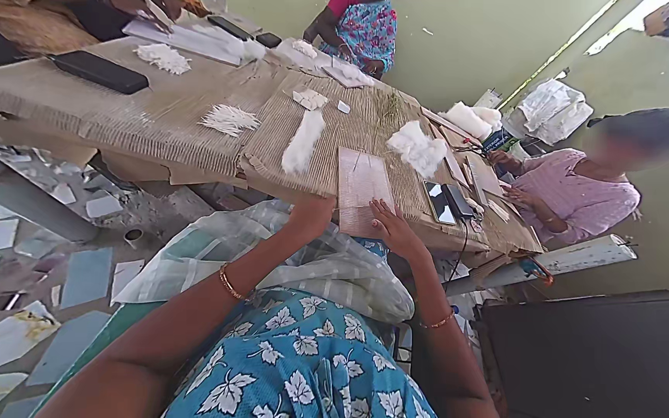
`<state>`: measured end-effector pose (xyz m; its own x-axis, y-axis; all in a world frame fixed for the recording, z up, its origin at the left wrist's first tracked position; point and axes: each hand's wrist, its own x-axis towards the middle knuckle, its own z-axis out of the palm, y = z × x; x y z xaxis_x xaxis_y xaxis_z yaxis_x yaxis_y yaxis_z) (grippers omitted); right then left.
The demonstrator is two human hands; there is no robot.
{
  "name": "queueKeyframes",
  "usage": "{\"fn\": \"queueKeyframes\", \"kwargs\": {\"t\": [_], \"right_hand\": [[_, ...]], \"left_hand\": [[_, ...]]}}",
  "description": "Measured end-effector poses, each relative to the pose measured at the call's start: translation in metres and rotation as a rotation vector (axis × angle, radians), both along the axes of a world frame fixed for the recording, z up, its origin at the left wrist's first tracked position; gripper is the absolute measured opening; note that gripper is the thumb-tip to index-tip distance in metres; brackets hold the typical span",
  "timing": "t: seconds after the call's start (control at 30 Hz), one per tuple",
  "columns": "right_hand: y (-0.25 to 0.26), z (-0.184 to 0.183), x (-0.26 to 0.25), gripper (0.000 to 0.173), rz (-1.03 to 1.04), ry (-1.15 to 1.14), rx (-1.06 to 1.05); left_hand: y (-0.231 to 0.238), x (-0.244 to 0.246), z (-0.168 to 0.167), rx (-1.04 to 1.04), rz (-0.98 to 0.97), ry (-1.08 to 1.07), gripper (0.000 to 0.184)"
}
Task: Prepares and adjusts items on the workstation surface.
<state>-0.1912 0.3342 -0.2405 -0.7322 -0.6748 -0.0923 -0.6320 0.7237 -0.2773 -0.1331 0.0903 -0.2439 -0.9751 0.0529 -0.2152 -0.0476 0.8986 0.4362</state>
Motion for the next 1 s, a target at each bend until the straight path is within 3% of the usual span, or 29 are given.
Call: {"fn": "queueKeyframes", "kwargs": {"t": [0.27,0.53,0.67,0.83,1.0], "right_hand": [[0.008,-0.002,-0.041,0.041,-0.072,0.1,-0.185],[-0.002,-0.017,-0.046,0.024,-0.134,0.188,-0.288],[0.001,-0.016,-0.042,0.02,-0.252,0.143,-0.326],[0.003,-0.023,-0.044,0.014,-0.241,0.169,-0.433],[0.002,-0.024,-0.037,0.024,-0.278,0.167,-0.5]], "left_hand": [[-0.001,0.0,-0.002,-0.002,0.001,0.007,0.03],[-0.003,-0.003,-0.002,0.008,0.032,0.005,0.032],[-0.004,-0.003,-0.003,0.029,0.041,0.011,0.031],[-0.004,-0.004,-0.015,0.08,0.049,0.031,0.029],[-0.004,-0.006,-0.021,0.101,0.048,0.041,0.028]]}}
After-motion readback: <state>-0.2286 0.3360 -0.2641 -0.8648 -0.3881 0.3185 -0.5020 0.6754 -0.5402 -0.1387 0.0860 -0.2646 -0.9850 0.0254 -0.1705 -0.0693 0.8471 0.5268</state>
